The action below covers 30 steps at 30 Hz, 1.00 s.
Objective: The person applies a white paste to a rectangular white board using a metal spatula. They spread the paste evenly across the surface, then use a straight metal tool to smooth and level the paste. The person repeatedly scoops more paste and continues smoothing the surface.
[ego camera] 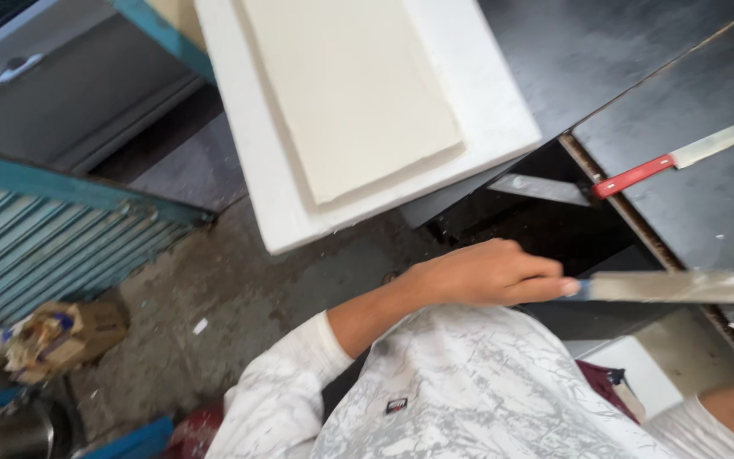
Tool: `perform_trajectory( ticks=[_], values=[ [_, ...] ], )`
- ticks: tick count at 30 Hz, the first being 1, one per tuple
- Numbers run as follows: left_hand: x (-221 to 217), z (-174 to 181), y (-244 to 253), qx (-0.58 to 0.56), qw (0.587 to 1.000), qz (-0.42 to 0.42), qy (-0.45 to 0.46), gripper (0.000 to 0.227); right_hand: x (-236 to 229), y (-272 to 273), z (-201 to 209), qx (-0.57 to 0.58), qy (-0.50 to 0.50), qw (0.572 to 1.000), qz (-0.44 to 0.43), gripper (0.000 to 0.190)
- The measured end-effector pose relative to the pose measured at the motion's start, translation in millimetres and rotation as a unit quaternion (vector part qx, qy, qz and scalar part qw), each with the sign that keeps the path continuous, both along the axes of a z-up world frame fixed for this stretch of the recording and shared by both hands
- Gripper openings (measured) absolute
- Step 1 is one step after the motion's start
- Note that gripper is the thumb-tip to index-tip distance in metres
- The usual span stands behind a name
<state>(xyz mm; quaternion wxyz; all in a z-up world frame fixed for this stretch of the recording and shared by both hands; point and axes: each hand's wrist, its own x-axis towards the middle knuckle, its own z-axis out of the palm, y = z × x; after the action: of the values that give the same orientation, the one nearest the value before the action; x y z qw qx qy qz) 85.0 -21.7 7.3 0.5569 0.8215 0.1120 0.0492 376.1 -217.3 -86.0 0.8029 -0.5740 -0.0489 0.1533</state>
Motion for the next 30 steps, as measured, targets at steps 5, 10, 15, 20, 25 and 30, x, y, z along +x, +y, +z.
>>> perform_trajectory(
  ticks=[5,10,15,20,25,30],
  values=[
    [-36.3,-17.4,13.9,0.008,0.998,0.036,0.058,0.053,-11.5,2.7,14.7,-0.039,0.052,0.998,0.001,0.032],
    [-22.8,-27.8,6.9,0.058,0.984,0.167,-0.013,0.055,-37.2,35.6,35.8,-0.011,0.08,0.99,0.117,0.034],
    [5.6,-6.1,18.6,0.148,0.963,0.213,0.079,0.051,-99.9,140.9,55.7,0.065,0.086,0.95,0.294,0.034],
    [-88.4,-24.5,115.0,0.011,0.856,0.516,0.016,0.026,-109.8,181.3,107.2,-0.059,0.006,0.928,0.367,0.056],
    [-273.3,-70.7,180.7,0.179,0.574,0.786,0.141,0.049,-134.9,192.1,116.6,-0.166,-0.147,0.886,0.407,0.066],
    [-305.8,-140.0,193.0,-0.257,0.665,0.698,0.066,0.081,-158.4,199.1,110.3,-0.181,-0.222,0.865,0.411,0.058]
  ],
)
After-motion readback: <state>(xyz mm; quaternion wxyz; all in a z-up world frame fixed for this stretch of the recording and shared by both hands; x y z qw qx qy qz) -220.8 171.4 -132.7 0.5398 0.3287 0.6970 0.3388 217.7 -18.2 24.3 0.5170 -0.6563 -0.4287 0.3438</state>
